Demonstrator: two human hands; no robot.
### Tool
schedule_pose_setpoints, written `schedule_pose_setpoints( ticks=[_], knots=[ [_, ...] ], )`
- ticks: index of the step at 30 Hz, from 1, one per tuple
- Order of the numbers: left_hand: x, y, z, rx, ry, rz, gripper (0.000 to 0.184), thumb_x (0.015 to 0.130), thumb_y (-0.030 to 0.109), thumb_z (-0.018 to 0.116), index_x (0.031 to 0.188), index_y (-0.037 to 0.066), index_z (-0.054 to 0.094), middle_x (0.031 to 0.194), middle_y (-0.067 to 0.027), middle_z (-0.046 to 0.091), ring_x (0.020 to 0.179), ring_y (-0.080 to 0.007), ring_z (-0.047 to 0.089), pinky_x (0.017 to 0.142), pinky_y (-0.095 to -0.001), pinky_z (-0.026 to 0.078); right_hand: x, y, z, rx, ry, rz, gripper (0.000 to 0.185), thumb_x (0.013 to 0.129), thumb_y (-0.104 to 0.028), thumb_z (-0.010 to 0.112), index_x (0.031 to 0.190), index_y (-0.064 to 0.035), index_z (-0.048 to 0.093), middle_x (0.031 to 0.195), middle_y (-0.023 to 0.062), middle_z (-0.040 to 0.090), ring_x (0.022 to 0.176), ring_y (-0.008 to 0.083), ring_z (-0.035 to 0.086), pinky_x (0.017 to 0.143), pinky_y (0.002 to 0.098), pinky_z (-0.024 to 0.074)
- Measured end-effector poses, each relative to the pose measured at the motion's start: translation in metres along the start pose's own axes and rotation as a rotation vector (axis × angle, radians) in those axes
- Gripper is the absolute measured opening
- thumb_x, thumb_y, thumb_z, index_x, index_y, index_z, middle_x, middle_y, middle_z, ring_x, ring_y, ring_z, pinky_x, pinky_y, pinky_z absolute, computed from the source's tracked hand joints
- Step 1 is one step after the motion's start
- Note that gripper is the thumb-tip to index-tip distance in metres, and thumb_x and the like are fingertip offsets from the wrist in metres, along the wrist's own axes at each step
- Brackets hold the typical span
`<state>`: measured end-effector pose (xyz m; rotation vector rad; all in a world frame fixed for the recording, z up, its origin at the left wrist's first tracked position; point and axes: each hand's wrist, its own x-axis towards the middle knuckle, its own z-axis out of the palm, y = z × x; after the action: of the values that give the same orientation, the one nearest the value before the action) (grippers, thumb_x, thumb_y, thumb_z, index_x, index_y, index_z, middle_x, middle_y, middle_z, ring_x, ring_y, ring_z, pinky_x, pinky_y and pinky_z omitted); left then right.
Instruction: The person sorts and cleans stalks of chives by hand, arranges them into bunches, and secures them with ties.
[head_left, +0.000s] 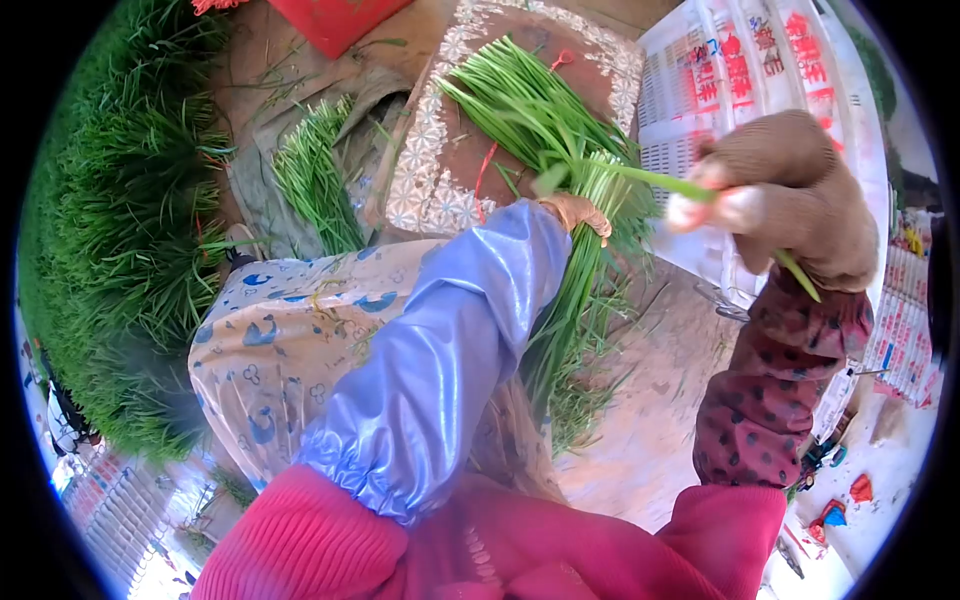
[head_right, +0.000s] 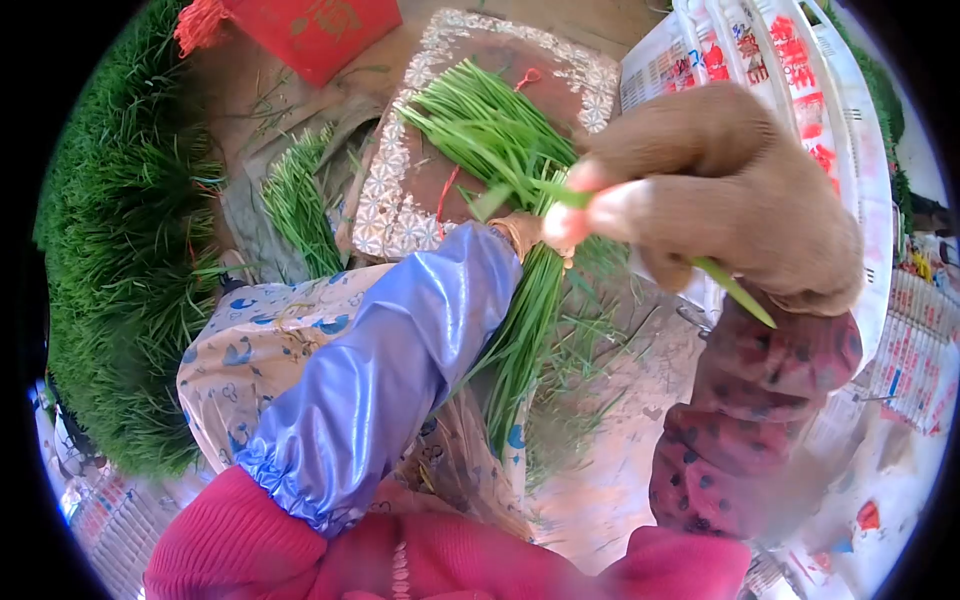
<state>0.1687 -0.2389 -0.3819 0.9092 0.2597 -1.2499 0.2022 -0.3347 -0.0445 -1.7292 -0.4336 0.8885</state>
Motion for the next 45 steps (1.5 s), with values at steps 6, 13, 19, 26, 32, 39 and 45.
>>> schedule_pose_setpoints(
  ticks=[6,13,19,26,32,39,45],
  knots=[
    [-0.004,0.011,0.007,0.104,0.041,-0.008,0.024,0.078,0.005,0.068,0.1,-0.004,0.065,0.096,-0.0172,0.069,0.082,-0.0269,0.067,0.07,-0.0389,0.057,-0.022,-0.022,-0.02,0.132,0.201,-0.269,0.018,0.085,-0.015,0.056,0.087,0.0004,0.064,0.072,0.0078,0.062,0.041,0.0078,0.044,0.043,0.022,0.0378],
    [0.012,-0.001,0.002,-0.013,0.038,0.001,0.018,0.079,0.002,0.066,0.096,-0.004,0.063,0.09,-0.0143,0.066,0.089,-0.0297,0.067,0.074,-0.045,0.056,-0.03,-0.059,-0.031,0.14,0.213,-0.376,0.021,0.089,-0.021,0.049,0.091,-0.0024,0.059,0.066,0.0031,0.053,0.042,0.0073,0.039,0.041,0.0221,0.0336],
    [0.133,-0.07,-0.065,-0.393,-0.334,0.102,0.028,0.079,0.001,0.059,0.054,0.005,0.047,0.067,-0.0098,0.056,0.07,-0.0276,0.06,0.071,-0.0404,0.054,-0.03,-0.09,-0.033,0.15,0.187,-0.403,0.024,0.093,-0.026,0.044,0.094,-0.0048,0.055,0.062,-0.001,0.046,0.043,0.0068,0.035,0.04,0.0221,0.03],
    [0.027,-0.043,-0.004,-0.003,-0.389,0.304,0.01,0.07,-0.003,0.068,0.076,-0.003,0.061,0.072,-0.0151,0.064,0.077,-0.0288,0.064,0.068,-0.042,0.052,-0.037,-0.129,-0.039,0.16,0.03,-0.428,0.027,0.097,-0.032,0.038,0.098,-0.0077,0.049,0.056,-0.0058,0.037,0.043,0.0062,0.031,0.039,0.0222,0.0257],
    [-0.084,-0.012,0.113,0.646,-0.201,0.362,0.035,0.069,0.005,0.073,0.103,0.002,0.064,0.091,-0.0057,0.067,0.084,-0.0151,0.063,0.071,-0.0346,0.052,-0.032,-0.142,-0.019,-0.076,0.413,-0.218,0.037,0.101,-0.037,0.044,0.07,-0.0161,0.043,0.054,-0.0089,0.029,0.045,0.0022,0.024,0.044,0.0181,0.0274],
    [-0.177,-0.038,0.158,0.462,-0.793,0.419,0.074,0.064,-0.003,0.079,0.131,0.003,0.049,0.126,-0.006,0.059,0.112,-0.0131,0.054,0.099,-0.029,0.043,-0.068,-0.139,-0.011,-0.039,0.484,-0.306,0.023,0.098,-0.026,0.051,0.095,-0.0048,0.059,0.076,-0.0008,0.055,0.063,0.0053,0.047,0.059,0.0185,0.04],
    [-0.216,-0.046,0.126,0.435,-0.723,0.859,0.068,0.067,-0.002,0.079,0.128,0.001,0.05,0.12,-0.0085,0.062,0.108,-0.017,0.059,0.095,-0.0298,0.046,-0.16,-0.106,0.07,-0.323,1.139,-0.468,0.02,0.094,-0.025,0.056,0.087,-0.0073,0.05,0.07,-0.0023,0.044,0.059,0.0065,0.043,0.056,0.0204,0.0402]
  ],
)
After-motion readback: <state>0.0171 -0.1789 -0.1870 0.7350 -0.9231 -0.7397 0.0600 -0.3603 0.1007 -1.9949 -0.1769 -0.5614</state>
